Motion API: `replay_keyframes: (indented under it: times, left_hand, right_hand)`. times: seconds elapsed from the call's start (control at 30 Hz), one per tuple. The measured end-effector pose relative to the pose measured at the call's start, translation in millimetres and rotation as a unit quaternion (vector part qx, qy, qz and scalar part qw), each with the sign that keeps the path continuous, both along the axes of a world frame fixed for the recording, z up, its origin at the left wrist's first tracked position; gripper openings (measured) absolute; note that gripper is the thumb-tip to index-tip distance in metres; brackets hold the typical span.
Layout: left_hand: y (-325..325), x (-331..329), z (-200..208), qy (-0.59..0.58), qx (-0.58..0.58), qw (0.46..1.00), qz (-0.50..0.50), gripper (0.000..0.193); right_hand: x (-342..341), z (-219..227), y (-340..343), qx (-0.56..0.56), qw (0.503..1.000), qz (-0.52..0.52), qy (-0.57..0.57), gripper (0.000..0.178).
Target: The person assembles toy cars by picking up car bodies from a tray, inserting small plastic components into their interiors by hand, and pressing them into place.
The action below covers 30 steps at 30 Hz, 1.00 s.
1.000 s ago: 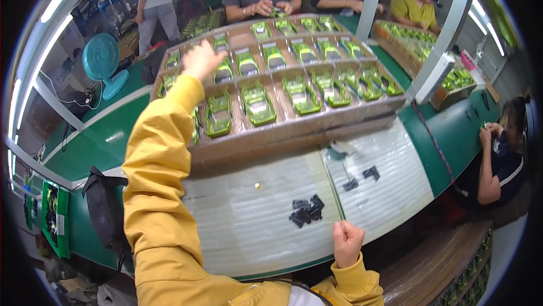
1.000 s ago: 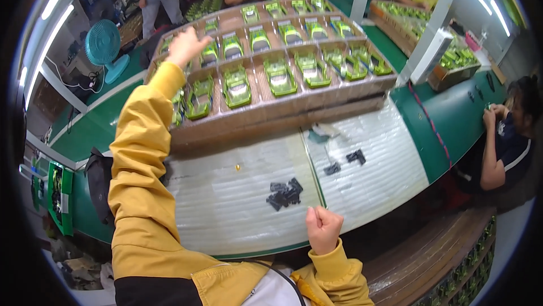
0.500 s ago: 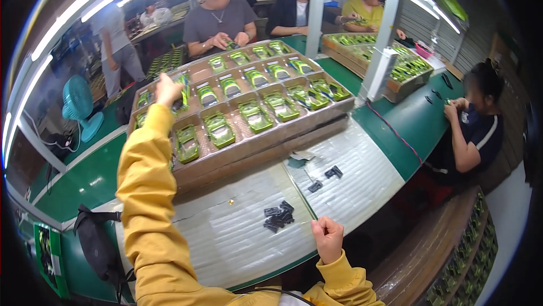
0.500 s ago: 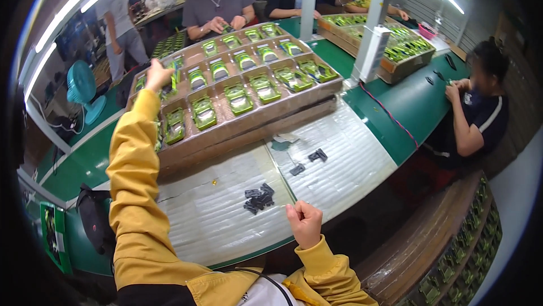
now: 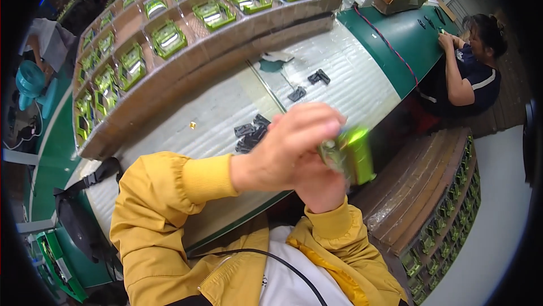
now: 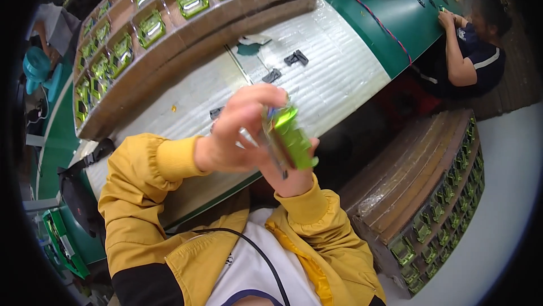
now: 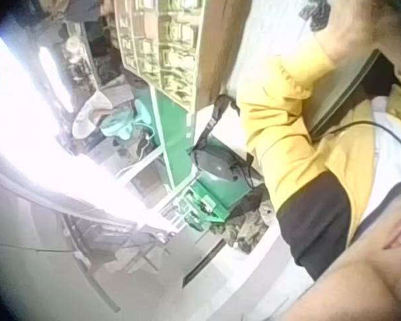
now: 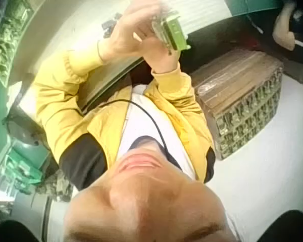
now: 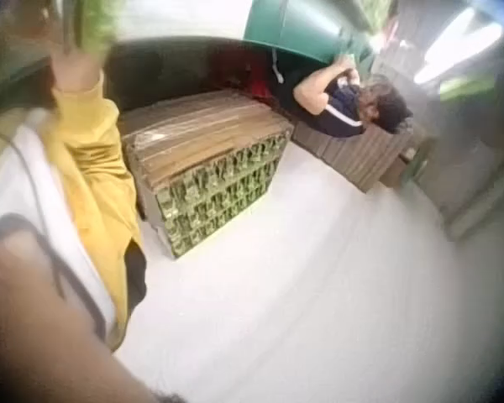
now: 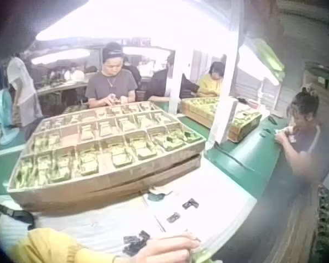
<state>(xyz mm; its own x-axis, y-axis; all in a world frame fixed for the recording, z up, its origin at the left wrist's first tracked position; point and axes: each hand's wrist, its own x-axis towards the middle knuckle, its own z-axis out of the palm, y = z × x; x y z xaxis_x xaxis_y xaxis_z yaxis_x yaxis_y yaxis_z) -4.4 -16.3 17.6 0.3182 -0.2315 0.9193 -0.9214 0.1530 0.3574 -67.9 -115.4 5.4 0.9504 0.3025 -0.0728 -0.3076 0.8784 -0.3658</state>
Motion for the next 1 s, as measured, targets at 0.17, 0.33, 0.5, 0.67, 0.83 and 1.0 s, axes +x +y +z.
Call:
replay_keyframes:
  times: [0.17, 0.33, 0.5, 0.67, 0.83, 1.0]
  left_hand:
    - [-4, -1, -23, 0.139, 0.08, 0.986, -0.04, 0.066]
    - [8, 52, -34, 0.2, 0.274, 0.928, 0.154, 0.031]
    - [6, 66, -41, 0.27, 0.374, 0.862, 0.211, 0.022]
    - [15, 63, -18, 0.424, 0.321, 0.839, 0.113, 0.015]
    - [10, 42, -8, 0.43, 0.167, 0.887, -0.028, 0.011]
    - [9, 26, 4, 0.517, 0.192, 0.83, -0.082, 0.01]
  right_hand:
    - [-1, -36, -34, -0.092, 0.983, -0.138, -0.084, 0.07]
    - [17, -55, -56, -0.091, 0.959, -0.258, -0.077, 0.062]
    - [17, -48, -47, -0.17, 0.947, -0.251, -0.101, 0.06]
    - [30, -36, -41, -0.17, 0.954, -0.23, -0.094, 0.06]
    - [30, -34, -21, -0.252, 0.924, -0.273, -0.092, 0.054]
    - [25, -42, -16, -0.298, 0.912, -0.233, -0.161, 0.066]
